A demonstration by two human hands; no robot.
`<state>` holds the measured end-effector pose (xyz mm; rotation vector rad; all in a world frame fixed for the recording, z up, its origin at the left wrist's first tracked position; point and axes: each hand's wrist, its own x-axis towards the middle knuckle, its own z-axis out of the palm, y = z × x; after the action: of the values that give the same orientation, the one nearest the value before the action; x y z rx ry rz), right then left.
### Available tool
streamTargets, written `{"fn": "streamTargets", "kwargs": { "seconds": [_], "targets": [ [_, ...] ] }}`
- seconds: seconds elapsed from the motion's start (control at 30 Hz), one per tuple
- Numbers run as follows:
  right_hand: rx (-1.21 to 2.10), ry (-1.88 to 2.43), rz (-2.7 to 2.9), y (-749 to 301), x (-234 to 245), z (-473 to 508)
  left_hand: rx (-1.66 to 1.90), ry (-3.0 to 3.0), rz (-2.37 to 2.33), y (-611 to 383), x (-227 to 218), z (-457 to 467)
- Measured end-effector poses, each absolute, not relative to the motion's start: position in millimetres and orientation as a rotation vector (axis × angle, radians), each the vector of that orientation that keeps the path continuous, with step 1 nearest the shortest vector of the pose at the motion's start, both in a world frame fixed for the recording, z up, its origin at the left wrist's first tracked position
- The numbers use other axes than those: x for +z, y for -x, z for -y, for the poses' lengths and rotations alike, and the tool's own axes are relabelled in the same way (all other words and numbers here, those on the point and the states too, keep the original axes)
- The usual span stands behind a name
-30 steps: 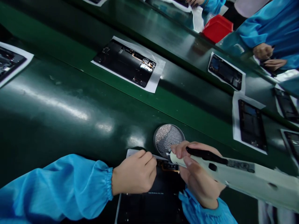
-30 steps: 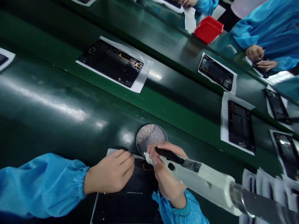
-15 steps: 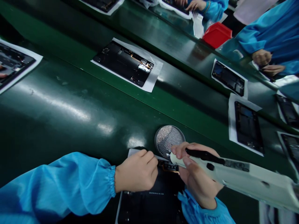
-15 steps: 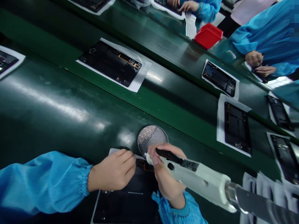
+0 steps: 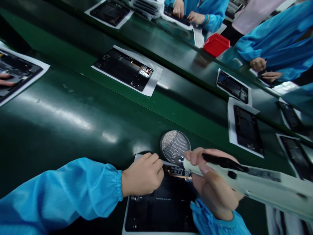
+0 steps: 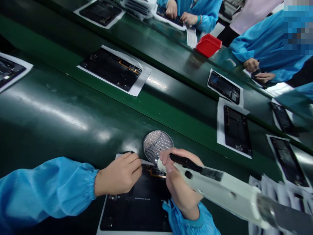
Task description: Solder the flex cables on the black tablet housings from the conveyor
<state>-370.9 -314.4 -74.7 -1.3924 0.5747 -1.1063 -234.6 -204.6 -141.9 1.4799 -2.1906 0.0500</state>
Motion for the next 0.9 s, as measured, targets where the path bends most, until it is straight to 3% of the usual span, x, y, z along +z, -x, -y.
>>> {"fn": "streamTargets", "kwargs": {
  "seconds": [0.5,0.9],
  "targets": [
    [-1.176,1.392,-0.747,385.9,-71.1,292.3,-0.137,-1.568,2.249,235.0,-149.5,220.7],
    [-1.118,1.463,-0.782,379.9,-78.5,290.6,0.138,-1.4,2.285,234.0,-153.7,215.7]
  ]
}}
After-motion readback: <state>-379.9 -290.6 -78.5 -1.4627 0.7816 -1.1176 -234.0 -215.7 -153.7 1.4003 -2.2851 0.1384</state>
